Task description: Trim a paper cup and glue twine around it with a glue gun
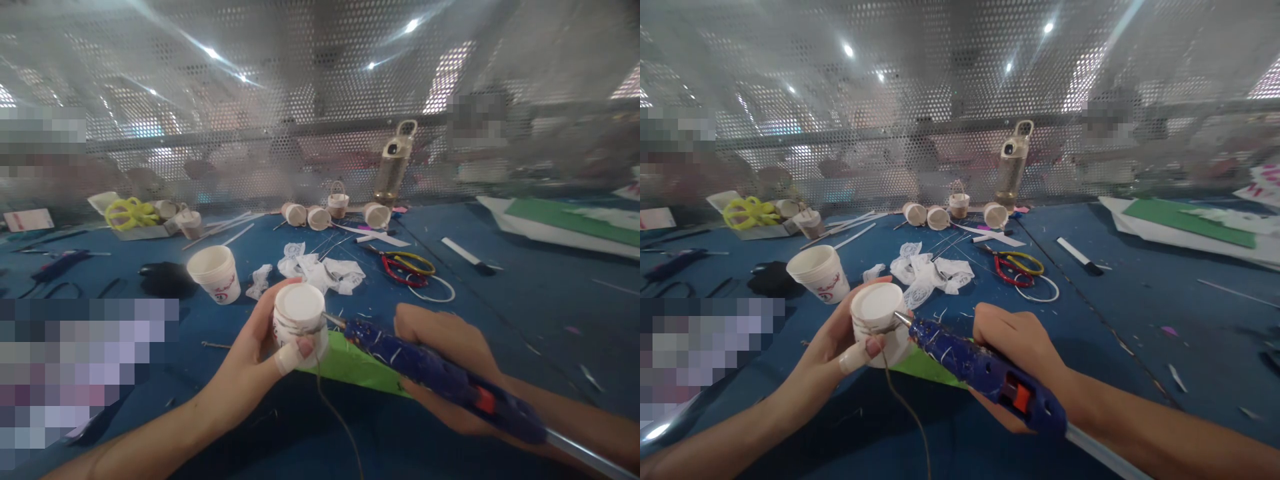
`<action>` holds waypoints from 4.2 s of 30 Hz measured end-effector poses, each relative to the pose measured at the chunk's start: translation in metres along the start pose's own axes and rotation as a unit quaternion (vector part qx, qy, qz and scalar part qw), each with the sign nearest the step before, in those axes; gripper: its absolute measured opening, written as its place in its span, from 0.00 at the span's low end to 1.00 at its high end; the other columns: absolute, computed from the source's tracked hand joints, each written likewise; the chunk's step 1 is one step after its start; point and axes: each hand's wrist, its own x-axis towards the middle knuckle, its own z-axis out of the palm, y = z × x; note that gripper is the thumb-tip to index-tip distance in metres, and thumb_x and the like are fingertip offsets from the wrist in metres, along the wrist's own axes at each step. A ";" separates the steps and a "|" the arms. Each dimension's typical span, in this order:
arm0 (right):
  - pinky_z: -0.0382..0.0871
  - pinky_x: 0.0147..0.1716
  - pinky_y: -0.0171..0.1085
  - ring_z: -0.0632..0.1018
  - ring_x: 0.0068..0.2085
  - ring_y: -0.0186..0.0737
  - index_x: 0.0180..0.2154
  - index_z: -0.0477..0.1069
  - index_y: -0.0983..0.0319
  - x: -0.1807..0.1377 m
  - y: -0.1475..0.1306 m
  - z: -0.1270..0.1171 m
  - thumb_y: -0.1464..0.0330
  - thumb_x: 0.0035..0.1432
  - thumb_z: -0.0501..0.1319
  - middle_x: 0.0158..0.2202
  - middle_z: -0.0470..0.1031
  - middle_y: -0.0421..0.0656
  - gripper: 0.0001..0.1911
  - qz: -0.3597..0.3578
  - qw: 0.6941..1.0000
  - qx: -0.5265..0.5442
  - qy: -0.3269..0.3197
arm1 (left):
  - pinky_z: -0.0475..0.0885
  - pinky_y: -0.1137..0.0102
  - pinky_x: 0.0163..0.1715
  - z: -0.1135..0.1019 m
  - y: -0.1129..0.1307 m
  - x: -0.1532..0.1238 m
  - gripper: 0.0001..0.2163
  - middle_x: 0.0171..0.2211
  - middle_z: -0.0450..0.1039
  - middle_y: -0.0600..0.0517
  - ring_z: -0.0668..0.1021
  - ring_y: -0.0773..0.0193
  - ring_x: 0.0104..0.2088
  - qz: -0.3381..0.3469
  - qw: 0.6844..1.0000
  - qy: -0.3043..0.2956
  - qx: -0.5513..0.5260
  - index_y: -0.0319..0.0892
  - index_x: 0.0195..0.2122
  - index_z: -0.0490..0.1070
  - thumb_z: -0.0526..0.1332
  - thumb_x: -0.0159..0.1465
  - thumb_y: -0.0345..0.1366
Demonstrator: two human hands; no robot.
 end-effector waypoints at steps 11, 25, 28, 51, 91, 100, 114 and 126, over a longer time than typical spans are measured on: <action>0.49 0.22 0.36 0.56 0.22 0.32 0.31 0.51 0.55 0.000 -0.001 0.001 0.71 0.57 0.59 0.25 0.54 0.32 0.14 0.000 1.000 0.006 0.007 | 0.71 0.67 0.54 0.001 0.001 -0.001 0.22 0.50 0.74 0.51 0.75 0.58 0.51 0.024 1.000 0.006 0.004 0.53 0.59 0.68 0.70 0.65 0.41; 0.48 0.22 0.37 0.57 0.21 0.32 0.31 0.51 0.55 0.001 -0.003 -0.001 0.71 0.59 0.57 0.25 0.55 0.32 0.13 0.006 1.000 0.002 -0.004 | 0.73 0.62 0.54 0.002 0.004 0.001 0.23 0.52 0.76 0.48 0.77 0.53 0.52 0.023 0.999 0.016 0.016 0.50 0.58 0.69 0.70 0.64 0.41; 0.49 0.22 0.37 0.57 0.22 0.32 0.31 0.51 0.55 0.001 -0.003 0.000 0.70 0.58 0.57 0.25 0.55 0.32 0.13 0.004 1.000 0.006 0.003 | 0.73 0.63 0.54 0.002 0.005 0.001 0.22 0.52 0.76 0.48 0.77 0.53 0.52 0.021 1.000 0.017 0.011 0.50 0.58 0.70 0.71 0.63 0.41; 0.63 0.27 0.37 0.77 0.30 0.39 0.41 0.63 0.58 0.004 0.026 0.016 0.73 0.53 0.61 0.42 0.77 0.45 0.13 -0.045 0.965 -0.100 -0.239 | 0.75 0.66 0.49 -0.007 0.008 0.004 0.21 0.50 0.76 0.51 0.77 0.55 0.49 0.095 0.992 0.074 0.023 0.54 0.57 0.72 0.71 0.63 0.41; 0.68 0.57 0.41 0.74 0.60 0.44 0.46 0.79 0.57 0.023 -0.023 -0.003 0.65 0.59 0.71 0.59 0.75 0.47 0.12 0.037 0.916 0.271 -0.292 | 0.72 0.72 0.51 0.001 0.012 -0.003 0.22 0.50 0.73 0.55 0.77 0.64 0.49 0.107 0.986 0.003 0.125 0.53 0.56 0.64 0.71 0.64 0.38; 0.67 0.52 0.42 0.78 0.53 0.43 0.41 0.76 0.60 0.018 -0.029 0.002 0.71 0.56 0.71 0.53 0.80 0.48 0.10 0.139 0.814 0.476 -0.303 | 0.74 0.70 0.52 0.004 0.007 -0.005 0.25 0.53 0.73 0.55 0.78 0.62 0.51 0.161 0.958 -0.006 0.237 0.56 0.59 0.61 0.69 0.64 0.37; 0.57 0.21 0.30 0.65 0.22 0.28 0.34 0.71 0.60 0.012 -0.025 0.011 0.55 0.65 0.63 0.24 0.69 0.35 0.15 0.268 0.893 0.326 -0.158 | 0.76 0.67 0.49 0.003 0.008 -0.004 0.24 0.53 0.73 0.51 0.79 0.58 0.49 0.147 0.947 0.020 0.286 0.52 0.58 0.62 0.70 0.64 0.41; 0.64 0.22 0.28 0.73 0.22 0.29 0.32 0.77 0.60 0.012 -0.026 0.006 0.56 0.70 0.58 0.23 0.77 0.38 0.19 0.105 0.972 0.204 -0.053 | 0.76 0.64 0.48 0.003 0.011 -0.002 0.24 0.50 0.75 0.50 0.80 0.56 0.48 0.100 0.949 0.018 0.299 0.49 0.57 0.61 0.70 0.64 0.43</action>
